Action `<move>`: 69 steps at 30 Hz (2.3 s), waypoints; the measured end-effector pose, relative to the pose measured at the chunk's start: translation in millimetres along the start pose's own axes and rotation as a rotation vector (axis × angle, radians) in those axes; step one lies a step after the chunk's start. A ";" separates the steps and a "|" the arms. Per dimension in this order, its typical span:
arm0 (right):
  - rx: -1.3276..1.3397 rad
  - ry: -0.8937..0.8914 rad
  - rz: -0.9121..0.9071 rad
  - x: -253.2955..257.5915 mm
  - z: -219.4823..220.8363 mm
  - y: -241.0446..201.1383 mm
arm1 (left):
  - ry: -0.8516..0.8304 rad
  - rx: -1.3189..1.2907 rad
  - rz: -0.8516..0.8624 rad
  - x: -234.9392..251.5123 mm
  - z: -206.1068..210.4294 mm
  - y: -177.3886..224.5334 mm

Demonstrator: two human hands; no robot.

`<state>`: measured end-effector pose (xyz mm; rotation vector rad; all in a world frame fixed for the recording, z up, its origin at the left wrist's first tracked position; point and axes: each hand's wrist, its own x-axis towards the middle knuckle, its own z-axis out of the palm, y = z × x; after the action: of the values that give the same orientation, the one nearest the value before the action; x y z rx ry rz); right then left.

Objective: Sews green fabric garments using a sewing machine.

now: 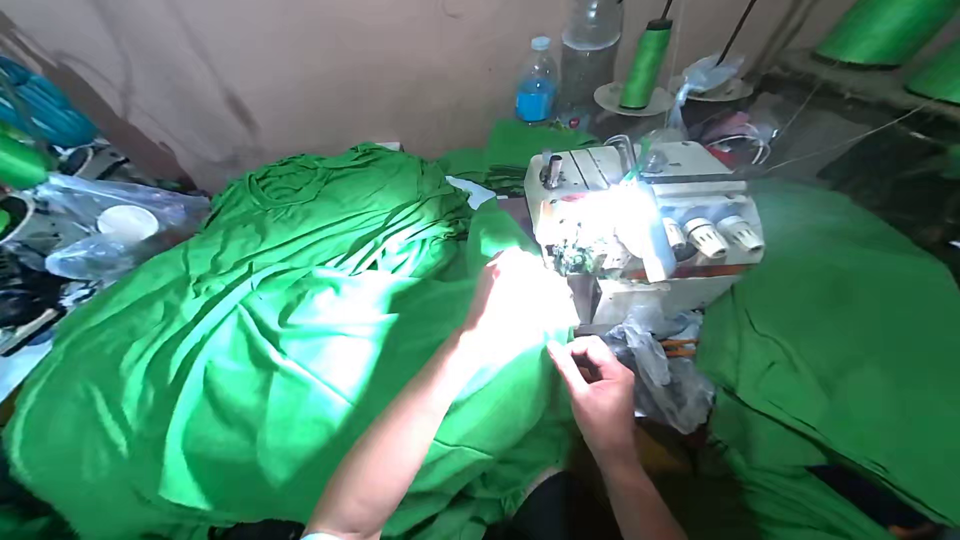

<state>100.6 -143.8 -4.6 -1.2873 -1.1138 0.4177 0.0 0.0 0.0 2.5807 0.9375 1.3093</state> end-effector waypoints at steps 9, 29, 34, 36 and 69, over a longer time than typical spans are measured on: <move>0.126 0.056 -0.075 -32.0 -2.6 2.1 | -0.198 0.130 -0.210 15.4 -71.1 72.1; 0.308 0.033 -0.011 -4.4 -12.2 -16.6 | -0.138 0.293 -0.179 -29.0 -42.2 85.5; 0.312 0.027 0.018 -5.1 -18.9 -16.9 | -0.142 0.296 -0.199 -28.4 -44.5 93.4; 0.312 0.023 0.024 -6.8 -22.2 -16.6 | -0.163 0.303 -0.203 -29.3 -44.7 95.8; 0.293 0.011 -0.009 9.2 -27.5 -15.0 | -0.429 0.394 -0.378 -6.0 -53.0 105.5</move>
<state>122.9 -155.9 15.8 -1.0258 -1.0070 0.5451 7.6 -97.9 65.8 2.5925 1.6022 0.4856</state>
